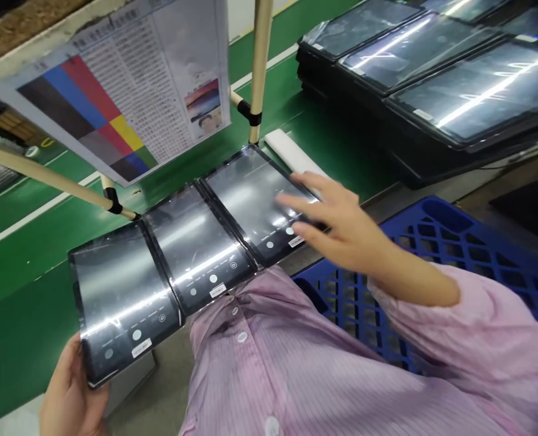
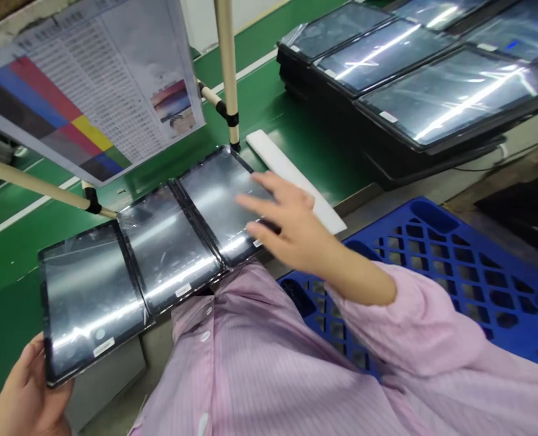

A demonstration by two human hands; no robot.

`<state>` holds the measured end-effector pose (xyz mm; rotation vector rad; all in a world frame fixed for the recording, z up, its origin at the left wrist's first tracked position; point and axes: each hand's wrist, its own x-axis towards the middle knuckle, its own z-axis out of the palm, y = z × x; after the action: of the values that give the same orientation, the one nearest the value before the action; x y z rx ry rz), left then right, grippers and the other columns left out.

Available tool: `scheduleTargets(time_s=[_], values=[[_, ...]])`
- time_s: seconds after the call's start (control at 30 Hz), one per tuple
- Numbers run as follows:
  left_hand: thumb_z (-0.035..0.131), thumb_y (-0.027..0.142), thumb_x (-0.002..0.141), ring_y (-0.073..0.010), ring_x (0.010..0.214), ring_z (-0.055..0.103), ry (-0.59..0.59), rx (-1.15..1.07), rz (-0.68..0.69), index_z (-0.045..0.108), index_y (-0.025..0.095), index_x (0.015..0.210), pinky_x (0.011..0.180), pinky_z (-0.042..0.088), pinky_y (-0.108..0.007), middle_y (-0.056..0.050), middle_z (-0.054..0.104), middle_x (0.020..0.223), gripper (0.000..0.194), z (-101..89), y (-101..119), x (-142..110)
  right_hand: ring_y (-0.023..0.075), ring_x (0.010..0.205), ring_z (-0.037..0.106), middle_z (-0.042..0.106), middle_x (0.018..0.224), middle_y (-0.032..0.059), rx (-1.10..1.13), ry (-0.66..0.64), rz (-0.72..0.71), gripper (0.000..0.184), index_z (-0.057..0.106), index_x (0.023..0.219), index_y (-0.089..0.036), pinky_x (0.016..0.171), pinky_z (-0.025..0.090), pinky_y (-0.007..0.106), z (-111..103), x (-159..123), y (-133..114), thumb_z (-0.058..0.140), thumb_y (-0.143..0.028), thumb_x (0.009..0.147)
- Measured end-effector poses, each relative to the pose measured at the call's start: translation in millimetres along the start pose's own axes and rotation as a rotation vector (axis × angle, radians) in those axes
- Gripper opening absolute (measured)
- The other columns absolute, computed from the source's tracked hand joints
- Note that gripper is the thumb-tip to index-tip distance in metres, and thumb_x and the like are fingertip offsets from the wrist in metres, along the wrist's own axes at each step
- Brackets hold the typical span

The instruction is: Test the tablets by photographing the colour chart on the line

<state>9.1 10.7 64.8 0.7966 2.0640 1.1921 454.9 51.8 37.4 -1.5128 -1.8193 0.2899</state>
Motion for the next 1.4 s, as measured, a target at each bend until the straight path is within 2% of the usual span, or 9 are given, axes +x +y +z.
scheduleTargets(time_s=[0.13,0.3,0.47,0.7,0.8,0.93,1.13,1.27,1.4], values=[[0.066,0.046,0.086,-0.0142,0.105,0.065,0.017,-0.278,-0.186,0.076,0.04,0.098,0.068,0.058,-0.018,0.018,0.074,0.107,0.016,7.5,0,0,0.0312,0.142,0.037,0.054,0.145,0.001,-0.104,-0.092,-0.373,0.025,0.076,0.105,-0.033,0.113,0.017,0.055,26,-15,-48,0.052,-0.037,0.098],[0.073,0.04,0.08,-0.0143,0.1,0.066,-0.074,-0.389,-0.078,0.074,0.029,0.112,0.079,0.056,-0.019,0.007,0.074,0.111,0.034,7.6,-16,7,0.0313,0.136,0.041,0.059,0.139,0.0023,-0.136,-0.06,-0.397,0.025,0.075,0.105,-0.027,0.11,0.015,0.054,51,-20,-59,0.052,-0.035,0.098],[0.073,0.039,0.079,-0.0173,0.095,0.068,-0.032,-0.456,0.019,0.07,0.027,0.122,0.081,0.057,-0.026,0.001,0.074,0.114,0.045,-2.2,1,-14,0.0328,0.135,0.041,0.055,0.139,0.0103,-0.089,0.05,-0.438,0.031,0.07,0.118,-0.026,0.104,0.025,0.054,45,-14,-68,0.048,-0.037,0.099],[0.066,0.039,0.083,-0.0222,0.096,0.069,-0.221,-0.664,0.273,0.064,0.035,0.128,0.077,0.061,-0.035,-0.002,0.073,0.119,0.046,16.8,27,-35,0.0238,0.133,0.049,0.047,0.149,0.0129,0.426,-0.181,-0.513,0.067,0.023,0.159,-0.026,0.106,0.046,0.042,44,11,-111,0.045,-0.05,0.101],[0.067,0.036,0.084,-0.0209,0.102,0.068,-0.388,-0.739,0.299,0.065,0.04,0.124,0.078,0.06,-0.035,0.0,0.07,0.125,0.04,42.2,30,-37,0.0248,0.143,0.042,0.033,0.16,0.0104,0.736,-0.151,-0.406,0.077,0.009,0.162,-0.029,0.115,0.042,0.043,54,20,-125,0.049,-0.05,0.099],[0.067,0.032,0.087,-0.0179,0.105,0.067,-0.49,-0.754,0.367,0.066,0.041,0.12,0.083,0.059,-0.033,0.001,0.068,0.126,0.034,73.9,32,-38,0.0243,0.141,0.045,0.044,0.154,0.0079,1.137,-0.004,-0.085,0.064,0.036,0.153,-0.028,0.118,0.039,0.042,69,30,-123,0.051,-0.054,0.097],[0.061,0.052,0.089,-0.0266,0.127,0.054,-0.296,-0.515,0.783,0.045,0.032,0.143,0.101,0.05,-0.041,-0.012,0.051,0.14,0.06,110.9,25,-46,0.0272,0.118,0.064,0.072,0.114,0.0072,1.455,0.025,0.327,0.056,0.064,0.119,-0.024,0.098,0.056,0.045,79,43,-110,0.063,-0.067,0.083],[0.081,0.052,0.071,-0.0375,0.141,0.033,-0.081,0.022,1.071,0.01,0.022,0.158,0.115,0.031,-0.056,-0.021,0.03,0.147,0.117,119.6,26,-56,0.0277,0.111,0.067,0.073,0.106,0.0075,1.426,-0.012,0.338,0.057,0.067,0.112,-0.023,0.089,0.06,0.043,73,45,-106,0.064,-0.07,0.079],[0.085,0.05,0.067,-0.0415,0.138,0.028,0.059,0.229,1.108,0.001,0.019,0.158,0.114,0.024,-0.065,-0.023,0.028,0.143,0.127,123.5,30,-63,0.0275,0.108,0.068,0.073,0.101,0.0074,1.364,-0.016,0.335,0.058,0.068,0.109,-0.024,0.086,0.06,0.042,69,46,-103,0.063,-0.072,0.079]])
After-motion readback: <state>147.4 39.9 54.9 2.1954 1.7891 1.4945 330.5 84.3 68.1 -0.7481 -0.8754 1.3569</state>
